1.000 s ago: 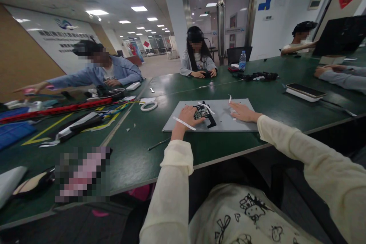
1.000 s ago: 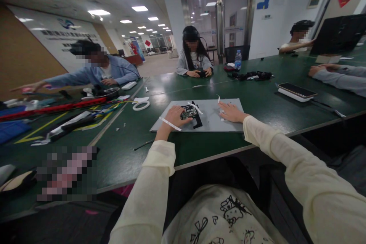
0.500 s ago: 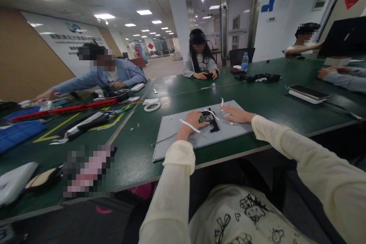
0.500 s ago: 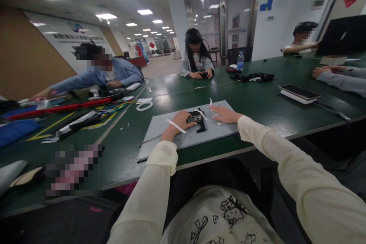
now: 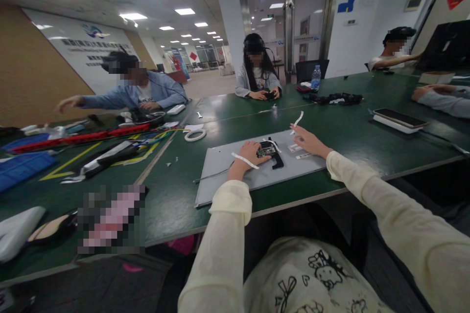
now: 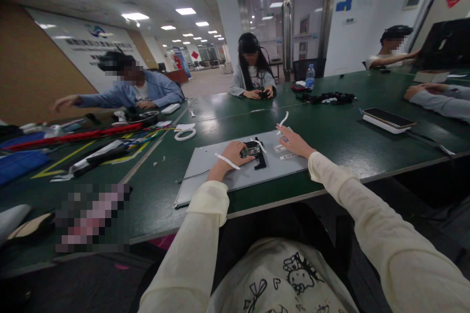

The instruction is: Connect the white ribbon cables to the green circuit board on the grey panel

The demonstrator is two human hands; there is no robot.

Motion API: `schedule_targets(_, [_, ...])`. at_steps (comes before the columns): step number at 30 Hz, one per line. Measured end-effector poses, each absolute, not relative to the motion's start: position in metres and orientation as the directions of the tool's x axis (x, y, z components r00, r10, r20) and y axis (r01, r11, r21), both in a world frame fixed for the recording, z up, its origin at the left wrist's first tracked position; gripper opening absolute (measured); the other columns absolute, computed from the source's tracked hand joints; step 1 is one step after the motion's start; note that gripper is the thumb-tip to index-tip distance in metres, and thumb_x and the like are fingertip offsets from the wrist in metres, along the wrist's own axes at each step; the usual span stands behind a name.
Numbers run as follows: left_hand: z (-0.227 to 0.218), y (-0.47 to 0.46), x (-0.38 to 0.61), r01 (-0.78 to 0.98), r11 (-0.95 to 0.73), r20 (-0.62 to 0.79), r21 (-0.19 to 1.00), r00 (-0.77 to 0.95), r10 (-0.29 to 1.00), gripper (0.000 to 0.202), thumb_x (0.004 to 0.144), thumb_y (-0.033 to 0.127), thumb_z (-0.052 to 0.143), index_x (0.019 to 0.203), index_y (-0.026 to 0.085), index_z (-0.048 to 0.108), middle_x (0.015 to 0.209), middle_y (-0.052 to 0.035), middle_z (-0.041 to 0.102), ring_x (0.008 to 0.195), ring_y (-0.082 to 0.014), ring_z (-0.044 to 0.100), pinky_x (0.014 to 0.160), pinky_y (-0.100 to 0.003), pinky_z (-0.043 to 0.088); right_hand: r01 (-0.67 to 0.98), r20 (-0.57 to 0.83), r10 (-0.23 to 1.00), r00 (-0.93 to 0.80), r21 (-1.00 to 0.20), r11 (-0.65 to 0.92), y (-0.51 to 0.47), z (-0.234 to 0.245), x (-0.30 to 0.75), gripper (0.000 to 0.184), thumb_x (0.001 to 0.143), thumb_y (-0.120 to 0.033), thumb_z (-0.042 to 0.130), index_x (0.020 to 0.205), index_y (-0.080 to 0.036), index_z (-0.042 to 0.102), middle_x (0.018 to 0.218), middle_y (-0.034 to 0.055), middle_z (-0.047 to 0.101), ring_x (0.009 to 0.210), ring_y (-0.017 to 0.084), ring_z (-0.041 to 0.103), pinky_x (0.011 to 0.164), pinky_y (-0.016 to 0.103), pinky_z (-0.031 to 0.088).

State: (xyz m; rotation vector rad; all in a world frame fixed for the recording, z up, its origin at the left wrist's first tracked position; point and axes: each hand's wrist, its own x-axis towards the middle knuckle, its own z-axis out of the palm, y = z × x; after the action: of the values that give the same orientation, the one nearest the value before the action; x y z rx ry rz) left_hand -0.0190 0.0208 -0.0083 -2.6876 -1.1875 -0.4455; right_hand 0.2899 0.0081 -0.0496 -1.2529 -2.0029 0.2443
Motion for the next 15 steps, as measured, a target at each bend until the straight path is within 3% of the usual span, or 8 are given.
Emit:
schedule_targets(6, [-0.0047,0.0173,-0.0183,0.781,-0.623,0.303,-0.045,0.605,0.736,0.050,0.079,0.063,0.057,0.096,0.017,0.064,0.098,-0.0118,0.062,0.098,-0.0284,0.056,0.087,-0.039,0.043,0.668,0.497,0.855,-0.149,-0.587,0.458,0.0126,-0.0521,0.2938,0.059,0.090,-0.035,0.046,0.148,-0.023,0.038,0.153,0.0106,0.034,0.101,0.021,0.064,0.101,0.041,0.045])
schedule_targets(15, [-0.0055,0.0149,-0.0185,0.784,-0.619,0.304,-0.053,0.603,0.737,0.048,0.081,0.060,0.056,0.100,0.017,0.063,0.103,-0.0120,0.061,0.103,-0.0287,0.055,0.089,-0.040,0.043,0.662,0.516,0.841,-0.163,-0.575,0.481,0.0153,-0.0568,0.2973,0.056,0.090,-0.034,0.046,0.144,-0.020,0.043,0.146,0.0110,0.044,0.099,0.020,0.064,0.100,0.040,0.045])
